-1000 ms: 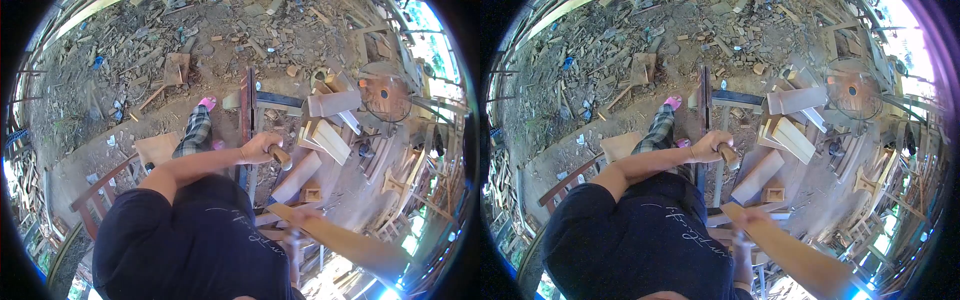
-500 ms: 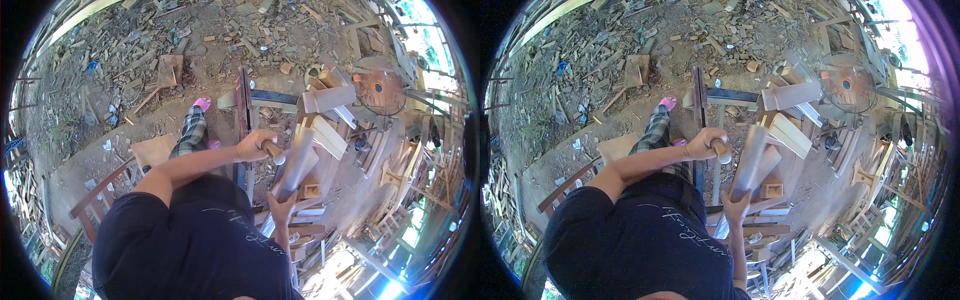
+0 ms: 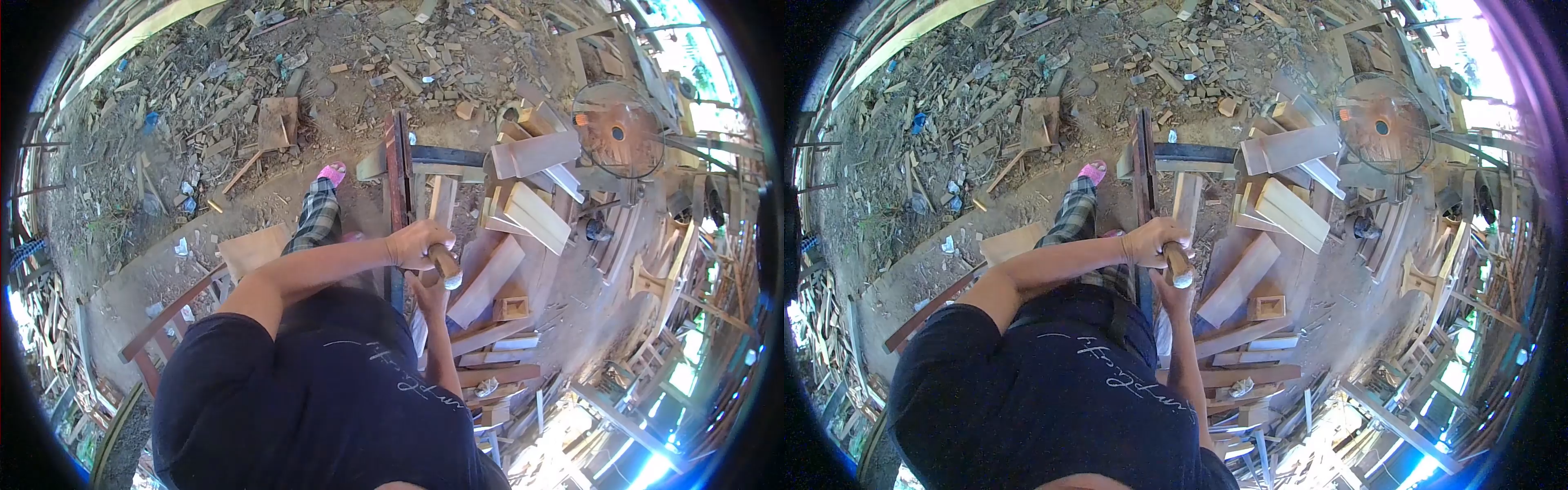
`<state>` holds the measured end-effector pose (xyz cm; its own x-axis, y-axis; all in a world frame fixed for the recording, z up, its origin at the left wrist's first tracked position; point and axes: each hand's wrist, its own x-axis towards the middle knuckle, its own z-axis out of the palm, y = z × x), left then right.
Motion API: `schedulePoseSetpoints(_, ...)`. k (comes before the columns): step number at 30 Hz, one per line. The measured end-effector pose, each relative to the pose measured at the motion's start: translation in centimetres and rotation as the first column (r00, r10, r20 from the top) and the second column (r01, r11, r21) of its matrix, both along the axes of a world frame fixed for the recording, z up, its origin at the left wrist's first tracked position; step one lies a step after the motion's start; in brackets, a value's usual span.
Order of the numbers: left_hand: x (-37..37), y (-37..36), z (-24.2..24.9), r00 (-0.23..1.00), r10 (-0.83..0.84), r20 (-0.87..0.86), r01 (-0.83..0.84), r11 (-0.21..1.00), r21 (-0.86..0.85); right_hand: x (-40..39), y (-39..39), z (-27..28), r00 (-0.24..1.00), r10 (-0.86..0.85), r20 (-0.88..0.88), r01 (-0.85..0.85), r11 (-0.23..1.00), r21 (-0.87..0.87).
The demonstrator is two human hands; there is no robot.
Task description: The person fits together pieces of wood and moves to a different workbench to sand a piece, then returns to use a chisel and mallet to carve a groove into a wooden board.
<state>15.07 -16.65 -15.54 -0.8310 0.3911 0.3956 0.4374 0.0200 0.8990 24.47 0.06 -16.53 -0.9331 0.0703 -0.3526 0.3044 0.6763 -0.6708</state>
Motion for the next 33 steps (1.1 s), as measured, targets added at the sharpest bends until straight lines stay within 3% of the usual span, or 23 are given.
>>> schedulePoseSetpoints(1,-0.1,0.0,0.0,1.0,-0.004,0.008,0.004,1.0,0.008,-0.5,-0.6,0.2,0.992,0.065,-0.107,-0.069,0.997,-0.037)
schedulePoseSetpoints(2,-0.1,-0.1,0.1,1.0,-0.007,0.015,0.007,1.0,0.016,-0.9,-1.2,0.2,0.992,0.065,-0.108,-0.07,0.997,-0.039)
schedulePoseSetpoints(4,-0.2,-0.4,0.1,1.0,-0.011,0.029,0.011,1.0,0.006,-1.3,-2.0,0.0,0.992,-0.075,0.097,0.102,0.944,-0.314)
schedulePoseSetpoints(5,-0.2,-0.6,0.1,0.999,-0.016,0.043,0.016,1.0,-0.001,-1.5,-2.1,0.0,0.993,-0.073,0.098,0.101,0.944,-0.315)
schedulePoseSetpoints(9,-0.7,-0.9,1.1,0.993,0.11,-0.048,-0.106,0.991,0.087,-1.7,-2.9,1.1,0.997,-0.017,0.08,0.029,0.989,-0.146)
schedulePoseSetpoints(10,-1.1,-1.0,1.8,0.986,0.164,0.015,-0.164,0.982,0.098,-1.7,-3.2,1.5,0.998,-0.03,0.049,0.033,0.997,-0.064)
schedulePoseSetpoints(13,-2.7,-1.3,3.1,0.947,0.264,0.182,-0.296,0.938,0.179,-1.5,-2.7,0.4,0.995,-0.053,0.081,0.059,0.996,-0.072)
schedulePoseSetpoints(16,-5.1,-2.6,6.0,0.806,0.26,0.532,-0.519,0.742,0.423,-1.1,-2.4,-0.4,0.998,-0.064,0.016,0.064,0.998,0.016)
schedulePoseSetpoints(18,-6.7,-4.3,6.1,0.803,0.207,0.559,-0.544,0.638,0.545,-1.4,-2.2,0.2,0.998,-0.055,0.018,0.055,0.998,-0.023)
schedulePoseSetpoints(20,-7.9,-6.0,4.3,0.795,0.231,0.562,-0.555,0.65,0.519,-1.6,-2.1,1.1,0.999,-0.044,0.018,0.045,0.997,-0.062)
schedulePoseSetpoints(23,-8.2,-6.3,4.7,0.764,0.24,0.598,-0.592,0.63,0.503,-1.4,-1.6,1.5,0.993,-0.102,0.057,0.102,0.995,0.015)
schedulePoseSetpoints(25,-8.3,-6.3,4.9,0.754,0.226,0.617,-0.607,0.6,0.521,-1.0,-1.0,1.1,0.991,-0.101,-0.092,0.109,0.991,0.084)
schedulePoseSetpoints(33,-8.7,-5.8,4.6,0.752,0.242,0.613,-0.581,0.682,0.444,-0.7,0.0,3.7,0.986,-0.164,-0.027,0.165,0.986,0.034)
